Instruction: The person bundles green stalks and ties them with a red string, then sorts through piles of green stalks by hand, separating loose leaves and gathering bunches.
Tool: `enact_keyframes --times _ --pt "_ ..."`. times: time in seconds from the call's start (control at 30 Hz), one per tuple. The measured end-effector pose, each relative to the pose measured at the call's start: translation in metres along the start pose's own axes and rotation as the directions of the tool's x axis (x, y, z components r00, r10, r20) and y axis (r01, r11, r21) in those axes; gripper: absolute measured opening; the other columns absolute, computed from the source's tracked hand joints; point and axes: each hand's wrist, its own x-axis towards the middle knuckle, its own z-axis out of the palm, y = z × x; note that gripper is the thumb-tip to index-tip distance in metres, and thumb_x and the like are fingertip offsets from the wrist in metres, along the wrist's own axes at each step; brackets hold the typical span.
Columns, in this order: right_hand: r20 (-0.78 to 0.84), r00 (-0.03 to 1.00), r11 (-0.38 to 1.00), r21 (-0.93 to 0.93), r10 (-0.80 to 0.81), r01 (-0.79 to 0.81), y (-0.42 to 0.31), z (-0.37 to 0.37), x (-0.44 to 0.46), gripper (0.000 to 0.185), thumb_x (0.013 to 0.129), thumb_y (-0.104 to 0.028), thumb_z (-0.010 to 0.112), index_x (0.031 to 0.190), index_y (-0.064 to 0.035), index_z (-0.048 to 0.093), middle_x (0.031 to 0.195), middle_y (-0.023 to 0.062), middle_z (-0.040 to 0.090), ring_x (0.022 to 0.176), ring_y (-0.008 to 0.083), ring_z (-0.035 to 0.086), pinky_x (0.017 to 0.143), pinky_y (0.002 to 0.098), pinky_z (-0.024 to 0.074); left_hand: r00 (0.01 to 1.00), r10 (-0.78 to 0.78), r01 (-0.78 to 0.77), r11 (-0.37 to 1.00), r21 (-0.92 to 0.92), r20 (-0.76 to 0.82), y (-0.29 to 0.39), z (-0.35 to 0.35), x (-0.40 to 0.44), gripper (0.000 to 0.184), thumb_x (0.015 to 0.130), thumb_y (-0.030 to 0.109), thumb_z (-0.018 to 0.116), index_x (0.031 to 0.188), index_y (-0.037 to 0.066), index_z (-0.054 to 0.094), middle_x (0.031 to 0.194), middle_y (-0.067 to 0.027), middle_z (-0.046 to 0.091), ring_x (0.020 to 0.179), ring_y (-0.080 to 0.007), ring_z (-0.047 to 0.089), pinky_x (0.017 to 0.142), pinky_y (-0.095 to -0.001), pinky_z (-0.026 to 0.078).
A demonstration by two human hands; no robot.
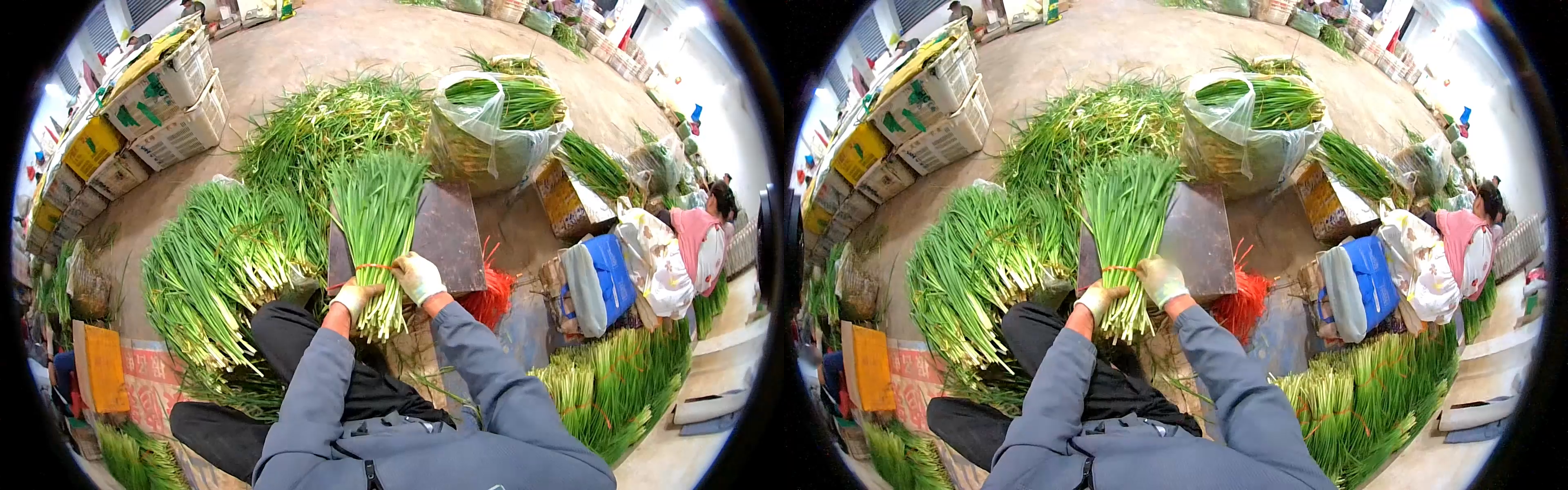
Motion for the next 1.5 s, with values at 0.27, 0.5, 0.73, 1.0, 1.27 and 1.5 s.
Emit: enact_keyframes --times 0.27,0.5,0.73,1.0,1.27,1.5 --pt "-0.183 0.973 0.976 -0.192 -0.139 0.103 0.026 0.020 0.024 0.016 0.083 -0.022 0.067 0.087 -0.0074 0.063 0.083 0.0155 0.063 0.077 0.0362 0.064 0.070 0.0448 0.0542 0.958 0.285 -0.276 0.903 0.328 0.021 0.000 -0.011 0.011 0.063 0.073 0.016 0.084 0.128 0.001 0.058 0.117 -0.0111 0.070 0.107 -0.0229 0.066 0.096 -0.0318 0.049" --pt "-0.302 0.934 0.974 0.064 -0.189 0.218 -0.011 0.025 0.003 0.019 0.085 -0.023 0.070 0.095 -0.0073 0.065 0.085 0.0149 0.066 0.080 0.0356 0.065 0.071 0.0447 0.0537 0.940 0.305 -0.004 0.448 0.894 -0.149 0.067 0.005 -0.036 0.081 0.069 0.033 0.083 0.138 0.009 0.048 0.124 -0.0206 0.064 0.116 -0.0360 0.061 0.097 -0.0416 0.051" --pt "0.081 0.992 0.994 -0.040 -0.098 0.102 -0.010 0.023 0.021 0.024 0.089 -0.030 0.065 0.091 -0.0064 0.067 0.088 0.0195 0.068 0.084 0.0397 0.066 0.076 0.0477 0.0532 0.936 0.307 0.050 0.362 0.931 -0.170 0.049 0.014 -0.031 0.077 0.073 0.027 0.080 0.140 0.013 0.044 0.120 -0.0184 0.063 0.110 -0.0349 0.063 0.094 -0.0425 0.052" --pt "-0.016 0.981 0.975 -0.112 -0.195 0.192 0.006 0.027 0.016 0.018 0.084 -0.026 0.068 0.082 -0.0084 0.069 0.080 0.0146 0.067 0.077 0.0348 0.065 0.068 0.0443 0.0539 0.882 0.426 0.138 0.179 0.974 -0.203 0.036 0.038 -0.037 0.101 0.068 0.036 0.087 0.148 0.008 0.033 0.124 -0.0176 0.057 0.108 -0.0359 0.063 0.093 -0.0416 0.052" --pt "0.017 0.999 0.984 -0.177 -0.028 0.031 0.019 -0.005 0.035 0.019 0.082 -0.025 0.071 0.079 -0.0067 0.068 0.079 0.0170 0.067 0.077 0.0369 0.066 0.069 0.0438 0.0535 0.876 0.440 0.141 0.163 0.977 -0.200 0.005 0.037 -0.011 0.079 0.083 0.016 0.067 0.152 0.008 0.029 0.115 -0.0158 0.060 0.099 -0.0325 0.066 0.083 -0.0430 0.054" --pt "0.022 0.949 0.949 -0.032 -0.314 0.314 -0.014 -0.006 0.048 0.030 0.088 -0.028 0.069 0.107 -0.0046 0.068 0.092 0.0194 0.070 0.087 0.0381 0.067 0.076 0.0443 0.0542 0.751 0.660 0.106 -0.122 0.987 0.001 0.010 0.046 -0.018 0.048 0.092 0.012 0.051 0.140 0.010 0.046 0.114 -0.0119 0.060 0.098 -0.0287 0.063 0.083 -0.0425 0.050"
